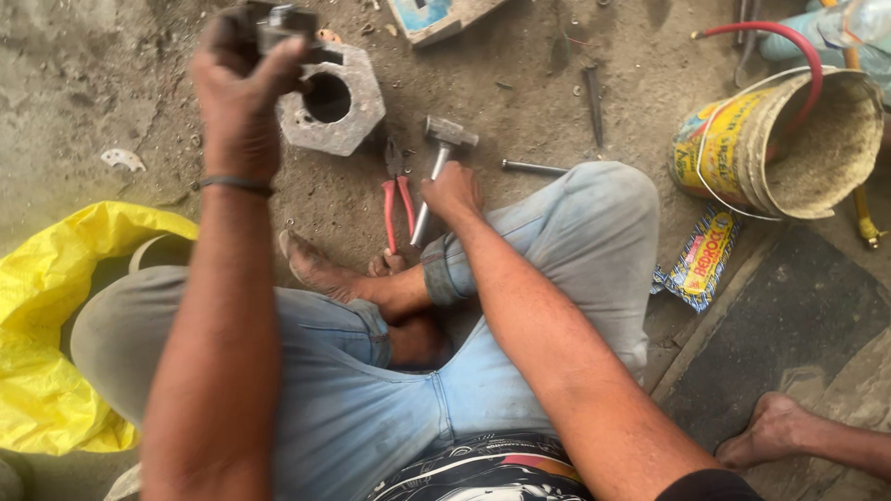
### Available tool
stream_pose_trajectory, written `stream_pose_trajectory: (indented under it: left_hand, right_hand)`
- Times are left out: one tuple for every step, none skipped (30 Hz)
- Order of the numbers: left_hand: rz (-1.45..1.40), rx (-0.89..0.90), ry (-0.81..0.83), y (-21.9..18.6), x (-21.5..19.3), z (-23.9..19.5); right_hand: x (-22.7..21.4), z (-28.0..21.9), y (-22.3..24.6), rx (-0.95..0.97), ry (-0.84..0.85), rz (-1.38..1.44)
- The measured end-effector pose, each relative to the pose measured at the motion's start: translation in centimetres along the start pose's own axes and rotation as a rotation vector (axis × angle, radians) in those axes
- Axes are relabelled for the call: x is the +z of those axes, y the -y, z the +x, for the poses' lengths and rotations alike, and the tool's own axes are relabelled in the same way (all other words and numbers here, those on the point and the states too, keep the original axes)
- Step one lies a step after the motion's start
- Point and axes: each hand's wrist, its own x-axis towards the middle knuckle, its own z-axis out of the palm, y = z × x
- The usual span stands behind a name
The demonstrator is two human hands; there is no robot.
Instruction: The person sits on the ground and uses a hammer and pliers to work on a small metal component held within a hexagonal metal block. They repeatedly strike the component with the hammer and adjust it with pliers.
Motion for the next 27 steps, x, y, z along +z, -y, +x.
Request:
stream_pose_trajectory:
  left_hand:
    - [-0.007,-0.011,0.005,-1.5,-0.2,-0.5]
    - [-0.049,-0.047,0.007,-2.9,-0.4,-1.2]
    - [-0.088,-0.084,0.01,-4.4,-0.5,-2.0]
    - [-0.127,-0.122,0.013,-5.4,-0.2,-3.0]
    - [-0.123,-0.149,0.02,-6.2,0.3,-4.2]
    - [-0.119,-0.177,0.026,-6.9,0.6,-5.4]
    - [-0.117,-0.2,0.025,-7.4,0.8,-6.3]
    - [-0.103,-0.219,0.008,-7.7,1.0,-7.0]
    - [-0.093,-0.243,-0.012,-7.5,1.3,-7.8]
    - [-0.083,-0.268,-0.031,-7.3,1.4,-8.1]
    - [-0.057,-0.263,-0.034,-7.1,1.5,-8.2]
    - [-0.032,-0.257,-0.036,-6.6,1.6,-7.8]
    - [0.0,-0.253,-0.055,-6.2,1.5,-7.8]
    - [-0.007,-0.248,-0.063,-5.6,1.6,-7.5]
    - [-0.009,-0.237,-0.075,-5.0,1.7,-6.8]
    - [-0.011,-0.225,-0.087,-4.6,1.6,-6.3]
    - [0.007,-0.243,-0.12,-4.2,1.6,-5.7]
    - [0.024,-0.262,-0.154,-3.9,1.6,-5.1]
    - [0.038,-0.283,-0.182,-3.7,1.8,-4.7]
    - [0.008,-0.313,-0.206,-3.4,2.0,-4.5]
    - [-0.018,-0.337,-0.229,-3.4,2.0,-4.0]
    - [-0.046,-0.361,-0.251,-3.4,2.1,-3.5]
    - [-0.143,-0.368,-0.224,-3.4,2.0,-3.1]
    - [-0.24,-0.374,-0.196,-3.3,2.0,-2.8]
    - [-0.34,-0.382,-0.161,-3.3,2.0,-2.2]
    - [-0.361,-0.378,-0.152,-3.3,1.9,-2.0]
    - [-0.388,-0.372,-0.144,-3.3,1.9,-2.0]
  right_hand:
    - [-0.1,-0.2,0.2,-0.01,-0.029,0.014]
    - [-0.2,-0.4,0.3,-0.019,-0.058,0.028]
    - [-0.3,-0.5,0.5,-0.051,-0.097,0.056]
    - [-0.4,-0.5,0.7,-0.084,-0.138,0.084]
    - [-0.8,-0.6,0.9,-0.121,-0.176,0.109]
    - [-1.4,-0.4,1.3,-0.134,-0.178,0.17]
    - [-2.5,-0.1,2.1,-0.155,-0.179,0.224]
    - [-3.6,0.0,2.9,-0.175,-0.179,0.279]
    - [-5.2,0.3,3.1,-0.166,-0.127,0.455]
    - [-7.1,0.7,3.0,-0.156,-0.073,0.631]
    - [-9.5,2.0,3.1,-0.23,-0.069,0.823]
    - [-11.9,3.2,2.3,-0.229,-0.148,0.861]
    - [-14.4,4.6,1.1,-0.336,-0.156,0.874]
    - [-16.8,6.1,-0.1,-0.419,-0.299,0.798]
    - [-19.3,7.2,-2.0,-0.438,-0.447,0.596]
    - [-20.9,8.2,-3.3,-0.469,-0.521,0.458]
    - [-21.3,9.0,-5.0,-0.25,-0.476,0.561]
    - [-20.7,10.2,-5.9,-0.141,-0.527,0.649]
    - [-20.2,11.6,-7.0,-0.024,-0.58,0.733]
    - [-19.2,13.1,-8.1,-0.042,-0.647,0.49]
    - [-18.0,14.8,-8.6,-0.064,-0.709,0.252]
    - [-16.9,16.4,-8.9,-0.009,-0.68,0.207]
    - [-15.5,17.4,-9.3,0.05,-0.644,0.158]
    - [-14.4,18.2,-9.5,0.108,-0.608,0.109]
    - [-14.0,18.8,-9.7,0.169,-0.58,0.077]
    - [-13.7,19.2,-9.7,0.229,-0.552,0.045]
    - [-13.5,19.4,-9.5,0.288,-0.527,0.009]
